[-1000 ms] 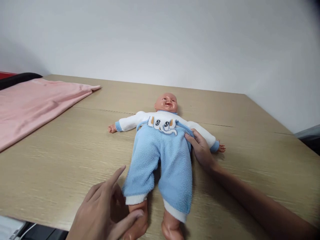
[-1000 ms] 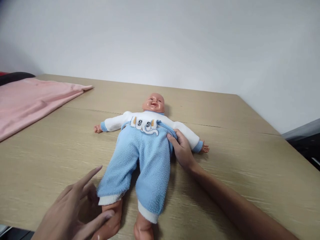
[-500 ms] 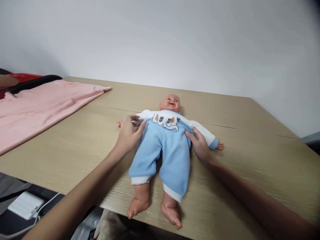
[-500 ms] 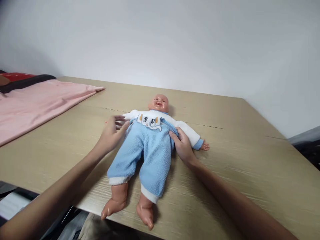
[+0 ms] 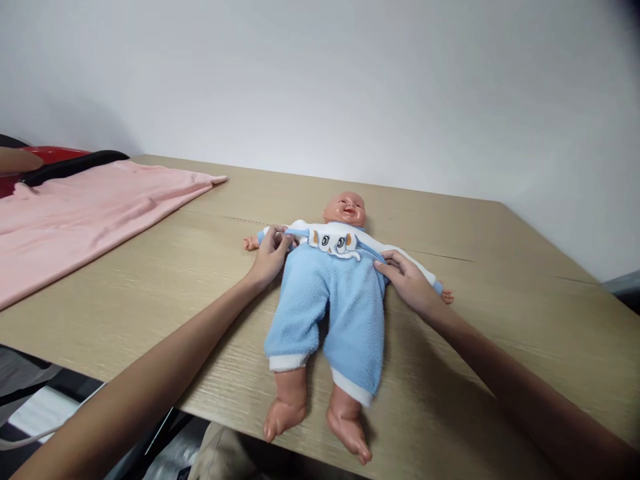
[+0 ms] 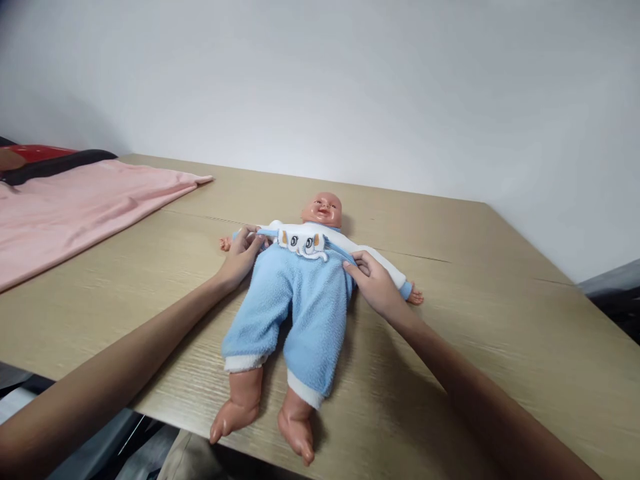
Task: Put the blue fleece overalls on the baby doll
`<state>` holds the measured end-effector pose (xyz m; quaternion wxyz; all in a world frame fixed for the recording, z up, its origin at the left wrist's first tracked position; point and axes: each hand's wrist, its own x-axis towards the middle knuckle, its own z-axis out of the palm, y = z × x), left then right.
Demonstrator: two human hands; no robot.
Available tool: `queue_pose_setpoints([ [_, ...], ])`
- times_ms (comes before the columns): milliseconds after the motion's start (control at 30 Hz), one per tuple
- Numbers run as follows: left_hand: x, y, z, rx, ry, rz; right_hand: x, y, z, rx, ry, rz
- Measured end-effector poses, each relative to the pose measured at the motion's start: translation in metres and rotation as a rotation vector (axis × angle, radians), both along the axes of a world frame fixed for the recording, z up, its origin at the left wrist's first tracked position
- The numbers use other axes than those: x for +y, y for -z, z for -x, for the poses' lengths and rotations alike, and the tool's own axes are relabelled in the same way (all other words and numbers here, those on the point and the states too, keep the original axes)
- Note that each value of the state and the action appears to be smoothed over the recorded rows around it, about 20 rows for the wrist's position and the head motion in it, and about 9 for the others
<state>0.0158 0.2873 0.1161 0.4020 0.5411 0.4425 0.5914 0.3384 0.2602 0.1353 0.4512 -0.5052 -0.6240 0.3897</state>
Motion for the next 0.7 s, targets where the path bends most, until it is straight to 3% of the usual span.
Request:
queue_pose_setpoints([
  [67, 0.001, 0.001, -0.004, -0.06, 0.01, 0.005, 0.005, -0.019, 0.001, -0.086, 0.031, -0.02],
  [167, 0.001, -0.001, -0.006, -0.131, 0.046, 0.017, 0.019, -0.055, 0.02, -0.329, 0.034, -0.206],
  [267, -0.002, -0.005, -0.007, -0.153, 0.07, 0.005, 0.049, -0.089, 0.064, -0.557, -0.226, -0.373],
  [333, -0.006, -0.007, -0.008, -0.146, 0.085, -0.014, 0.076, -0.102, 0.1, -0.705, -0.454, -0.372],
  [433, -0.011, -0.009, -0.009, -0.088, 0.08, -0.046, 0.115, -0.106, 0.151, -0.869, -0.773, -0.321],
  [567, -0.017, -0.011, -0.011, 0.015, 0.001, -0.076, 0.142, -0.096, 0.195, -0.902, -0.912, -0.28],
  [700, -0.022, -0.014, -0.012, 0.082, -0.04, -0.114, 0.143, -0.088, 0.21, -0.872, -0.952, -0.231],
])
